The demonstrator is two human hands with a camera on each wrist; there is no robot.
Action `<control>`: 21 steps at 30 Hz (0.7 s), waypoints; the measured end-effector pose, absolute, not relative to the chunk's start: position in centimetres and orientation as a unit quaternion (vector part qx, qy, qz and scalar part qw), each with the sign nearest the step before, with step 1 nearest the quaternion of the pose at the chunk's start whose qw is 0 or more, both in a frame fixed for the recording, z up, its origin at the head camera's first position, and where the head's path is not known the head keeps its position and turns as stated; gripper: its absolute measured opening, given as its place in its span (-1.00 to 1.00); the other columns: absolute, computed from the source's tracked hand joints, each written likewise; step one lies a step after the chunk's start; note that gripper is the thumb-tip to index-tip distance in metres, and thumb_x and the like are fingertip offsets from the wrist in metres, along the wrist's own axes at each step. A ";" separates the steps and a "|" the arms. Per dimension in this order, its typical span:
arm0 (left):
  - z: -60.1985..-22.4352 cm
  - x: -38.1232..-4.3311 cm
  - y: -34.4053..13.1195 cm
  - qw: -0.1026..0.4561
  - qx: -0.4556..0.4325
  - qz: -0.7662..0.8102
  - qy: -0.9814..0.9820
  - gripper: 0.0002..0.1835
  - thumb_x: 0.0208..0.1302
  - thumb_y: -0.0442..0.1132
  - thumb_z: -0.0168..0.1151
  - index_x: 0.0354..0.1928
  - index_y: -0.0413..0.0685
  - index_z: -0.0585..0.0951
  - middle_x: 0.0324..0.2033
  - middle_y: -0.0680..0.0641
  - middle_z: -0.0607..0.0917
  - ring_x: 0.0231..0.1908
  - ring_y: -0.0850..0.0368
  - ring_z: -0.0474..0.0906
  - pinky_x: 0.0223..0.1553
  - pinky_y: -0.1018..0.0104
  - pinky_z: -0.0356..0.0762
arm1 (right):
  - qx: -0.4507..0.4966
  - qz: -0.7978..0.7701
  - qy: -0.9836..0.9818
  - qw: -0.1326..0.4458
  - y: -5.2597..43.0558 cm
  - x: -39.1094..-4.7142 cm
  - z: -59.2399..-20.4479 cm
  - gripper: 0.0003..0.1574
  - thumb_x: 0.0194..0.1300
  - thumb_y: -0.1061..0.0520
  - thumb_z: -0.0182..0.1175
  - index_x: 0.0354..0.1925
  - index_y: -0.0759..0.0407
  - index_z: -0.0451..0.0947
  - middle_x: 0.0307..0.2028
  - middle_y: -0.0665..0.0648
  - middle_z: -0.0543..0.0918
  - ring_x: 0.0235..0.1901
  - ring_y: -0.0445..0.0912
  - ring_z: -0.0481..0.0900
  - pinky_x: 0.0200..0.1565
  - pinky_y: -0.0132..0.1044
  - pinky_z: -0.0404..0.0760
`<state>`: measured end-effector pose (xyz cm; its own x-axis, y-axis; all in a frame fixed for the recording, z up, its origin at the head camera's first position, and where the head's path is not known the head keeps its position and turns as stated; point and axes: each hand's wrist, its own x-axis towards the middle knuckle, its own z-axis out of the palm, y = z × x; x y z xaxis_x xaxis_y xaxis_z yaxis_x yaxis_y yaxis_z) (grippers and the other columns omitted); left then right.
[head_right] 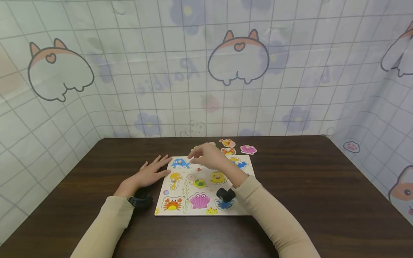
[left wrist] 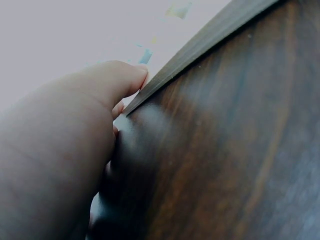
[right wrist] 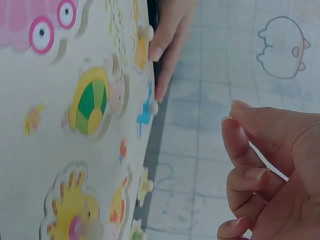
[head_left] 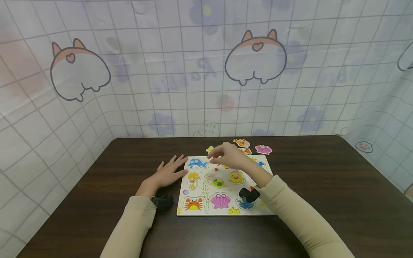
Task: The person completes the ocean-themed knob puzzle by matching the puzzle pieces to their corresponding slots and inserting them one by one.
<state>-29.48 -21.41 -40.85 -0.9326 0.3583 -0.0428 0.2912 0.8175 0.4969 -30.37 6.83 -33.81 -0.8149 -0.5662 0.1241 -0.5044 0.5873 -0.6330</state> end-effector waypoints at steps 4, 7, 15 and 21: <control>-41.0 -29.5 -21.5 0.064 0.175 0.250 0.950 -0.27 0.60 0.10 0.01 0.64 -0.01 0.12 0.60 -0.18 0.02 0.58 -0.22 -0.25 0.43 -0.41 -0.44 | -0.292 -0.345 0.892 0.019 8.2 -30.6 -33.7 -0.79 0.39 0.17 0.35 -0.05 0.22 0.77 -0.27 0.03 0.71 -0.31 -0.04 0.50 -0.31 -0.27 0.50; -41.2 -29.6 -21.6 0.061 0.180 0.250 0.949 -0.28 0.61 0.10 0.00 0.64 -0.01 0.12 0.60 -0.19 0.02 0.58 -0.23 -0.24 0.43 -0.42 -0.43 | -0.278 -0.350 0.895 -0.005 9.2 -30.9 -33.9 -0.77 0.40 0.15 0.34 -0.04 0.21 0.77 -0.26 0.03 0.71 -0.34 -0.03 0.49 -0.27 -0.24 0.48; -41.5 -29.8 -21.8 0.060 0.186 0.251 0.948 -0.27 0.60 0.10 0.01 0.64 0.00 0.11 0.61 -0.19 0.01 0.58 -0.23 -0.25 0.43 -0.41 -0.44 | -0.219 -0.386 0.895 -0.045 12.4 -32.4 -34.6 -0.72 0.45 0.14 0.30 0.03 0.24 0.74 -0.18 0.15 0.70 -0.27 0.00 0.52 -0.29 -0.26 0.53; -41.3 -29.8 -21.8 0.060 0.181 0.248 0.950 -0.27 0.60 0.11 0.01 0.64 0.00 0.12 0.60 -0.18 0.02 0.58 -0.23 -0.24 0.43 -0.41 -0.43 | -0.176 -0.404 0.896 -0.049 15.1 -33.9 -35.0 -0.64 0.51 0.10 0.23 0.09 0.33 0.68 -0.12 0.26 0.69 -0.20 0.09 0.55 -0.21 -0.17 0.55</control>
<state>-29.78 -21.80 -41.30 -0.9272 0.3738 -0.0239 0.3143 0.8111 0.4933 -33.91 15.09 -34.98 -0.9331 -0.2768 0.2296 -0.3553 0.6110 -0.7074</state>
